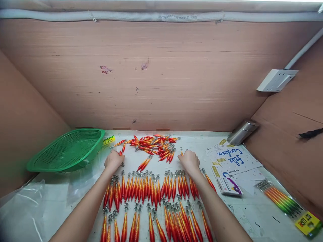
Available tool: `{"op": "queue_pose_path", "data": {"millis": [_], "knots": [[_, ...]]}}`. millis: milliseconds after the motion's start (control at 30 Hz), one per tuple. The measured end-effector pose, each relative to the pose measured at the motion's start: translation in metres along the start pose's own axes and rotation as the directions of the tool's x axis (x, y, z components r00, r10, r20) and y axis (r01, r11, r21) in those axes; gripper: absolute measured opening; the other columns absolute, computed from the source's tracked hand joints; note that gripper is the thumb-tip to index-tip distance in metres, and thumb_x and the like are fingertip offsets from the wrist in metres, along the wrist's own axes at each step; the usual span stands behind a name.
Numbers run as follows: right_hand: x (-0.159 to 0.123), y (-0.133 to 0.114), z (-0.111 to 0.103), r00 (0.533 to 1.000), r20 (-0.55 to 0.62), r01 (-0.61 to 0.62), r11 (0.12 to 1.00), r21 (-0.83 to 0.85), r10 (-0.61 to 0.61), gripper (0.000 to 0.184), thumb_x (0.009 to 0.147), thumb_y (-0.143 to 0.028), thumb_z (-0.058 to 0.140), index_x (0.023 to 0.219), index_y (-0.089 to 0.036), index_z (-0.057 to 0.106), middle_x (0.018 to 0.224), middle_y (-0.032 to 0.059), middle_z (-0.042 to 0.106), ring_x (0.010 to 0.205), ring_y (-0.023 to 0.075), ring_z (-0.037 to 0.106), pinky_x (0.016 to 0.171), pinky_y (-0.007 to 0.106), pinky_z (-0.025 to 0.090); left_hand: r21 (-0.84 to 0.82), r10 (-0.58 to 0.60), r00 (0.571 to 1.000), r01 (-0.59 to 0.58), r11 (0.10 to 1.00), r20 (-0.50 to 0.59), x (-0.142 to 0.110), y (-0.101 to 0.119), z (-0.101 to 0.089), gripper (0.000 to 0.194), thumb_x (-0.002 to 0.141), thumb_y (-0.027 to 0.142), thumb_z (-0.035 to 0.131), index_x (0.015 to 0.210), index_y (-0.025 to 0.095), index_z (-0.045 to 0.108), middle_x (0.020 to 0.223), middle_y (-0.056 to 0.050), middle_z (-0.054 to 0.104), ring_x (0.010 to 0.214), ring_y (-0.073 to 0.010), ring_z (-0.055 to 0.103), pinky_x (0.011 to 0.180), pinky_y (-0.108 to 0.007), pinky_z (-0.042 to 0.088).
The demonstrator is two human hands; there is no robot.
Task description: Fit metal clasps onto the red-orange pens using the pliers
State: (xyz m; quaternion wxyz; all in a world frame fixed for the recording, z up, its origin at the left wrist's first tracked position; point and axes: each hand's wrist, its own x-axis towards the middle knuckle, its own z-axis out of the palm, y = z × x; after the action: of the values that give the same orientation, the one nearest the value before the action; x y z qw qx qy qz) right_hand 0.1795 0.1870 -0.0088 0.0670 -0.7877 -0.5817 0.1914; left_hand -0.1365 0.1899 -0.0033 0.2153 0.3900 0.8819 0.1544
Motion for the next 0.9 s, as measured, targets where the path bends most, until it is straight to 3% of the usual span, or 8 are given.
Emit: {"op": "queue_pose_path", "data": {"millis": [133, 300, 367, 467, 567, 700, 900], "knots": [[0.018, 0.008, -0.001, 0.999, -0.037, 0.020, 0.998, -0.067, -0.022, 0.032, 0.096, -0.035, 0.061, 0.123, -0.019, 0.061, 0.125, 0.0085, 0.063, 0.103, 0.0206, 0.066, 0.086, 0.041, 0.056, -0.131, 0.014, 1.000, -0.010, 0.991, 0.025, 0.003, -0.006, -0.010, 0.035, 0.092, 0.033, 0.063, 0.123, 0.018, 0.060, 0.126, -0.010, 0.063, 0.108, -0.0255, 0.064, 0.090, -0.047, 0.055], [0.057, -0.023, -0.008, 0.972, -0.044, 0.222, 0.966, -0.134, -0.229, 0.031, 0.096, -0.035, 0.061, 0.123, -0.019, 0.061, 0.124, 0.0079, 0.064, 0.103, 0.0207, 0.065, 0.087, 0.042, 0.056, -0.420, 0.122, 0.992, -0.105, 0.902, 0.014, -0.016, -0.008, -0.011, 0.024, 0.092, 0.031, 0.063, 0.111, 0.016, 0.064, 0.110, -0.006, 0.067, 0.095, -0.0215, 0.066, 0.084, -0.042, 0.054], [0.074, -0.035, -0.013, 0.942, -0.023, 0.328, 0.931, -0.158, -0.336, 0.031, 0.096, -0.035, 0.061, 0.123, -0.020, 0.061, 0.126, 0.0081, 0.063, 0.106, 0.0213, 0.065, 0.089, 0.043, 0.055, -0.574, 0.188, 0.982, -0.144, 0.806, 0.018, -0.034, -0.006, -0.009, 0.018, 0.088, 0.029, 0.066, 0.100, 0.015, 0.064, 0.092, -0.003, 0.068, 0.081, -0.0178, 0.064, 0.076, -0.036, 0.053], [0.093, -0.045, -0.018, 0.892, 0.024, 0.449, 0.876, -0.178, -0.452, 0.031, 0.096, -0.034, 0.062, 0.123, -0.020, 0.061, 0.127, 0.0083, 0.062, 0.107, 0.0219, 0.064, 0.090, 0.043, 0.055, -0.780, 0.299, 0.951, -0.128, 0.613, 0.079, -0.066, -0.003, -0.008, 0.018, 0.071, 0.029, 0.074, 0.079, 0.017, 0.063, 0.065, 0.002, 0.063, 0.061, -0.0138, 0.057, 0.061, -0.026, 0.047], [0.103, -0.046, -0.020, 0.854, 0.056, 0.520, 0.840, -0.158, -0.518, 0.032, 0.095, -0.034, 0.062, 0.123, -0.019, 0.061, 0.126, 0.0083, 0.063, 0.107, 0.0220, 0.065, 0.090, 0.043, 0.055, -0.906, 0.378, 0.913, -0.022, 0.423, 0.154, -0.093, -0.002, -0.008, 0.024, 0.059, 0.033, 0.076, 0.071, 0.018, 0.061, 0.064, 0.001, 0.063, 0.056, -0.0118, 0.053, 0.055, -0.024, 0.043], [0.107, -0.039, -0.025, 0.855, 0.009, 0.517, 0.853, -0.064, -0.518, 0.032, 0.095, -0.034, 0.062, 0.123, -0.018, 0.061, 0.125, 0.0082, 0.063, 0.105, 0.0218, 0.065, 0.089, 0.044, 0.055, -0.961, 0.390, 0.892, 0.144, 0.236, 0.229, -0.113, -0.002, -0.009, 0.029, 0.056, 0.033, 0.078, 0.072, 0.019, 0.058, 0.063, 0.004, 0.060, 0.059, -0.0107, 0.057, 0.056, -0.022, 0.044], [0.091, -0.026, -0.045, 0.911, -0.263, 0.386, 0.882, 0.270, -0.318, 0.030, 0.095, -0.034, 0.062, 0.121, -0.018, 0.062, 0.122, 0.0075, 0.064, 0.102, 0.0209, 0.065, 0.087, 0.042, 0.056, -0.931, 0.430, 0.826, 0.333, 0.148, 0.364, -0.129, -0.004, -0.010, 0.036, 0.052, 0.023, 0.087, 0.065, 0.018, 0.054, 0.066, -0.003, 0.069, 0.064, -0.0114, 0.063, 0.066, -0.022, 0.049]]}}
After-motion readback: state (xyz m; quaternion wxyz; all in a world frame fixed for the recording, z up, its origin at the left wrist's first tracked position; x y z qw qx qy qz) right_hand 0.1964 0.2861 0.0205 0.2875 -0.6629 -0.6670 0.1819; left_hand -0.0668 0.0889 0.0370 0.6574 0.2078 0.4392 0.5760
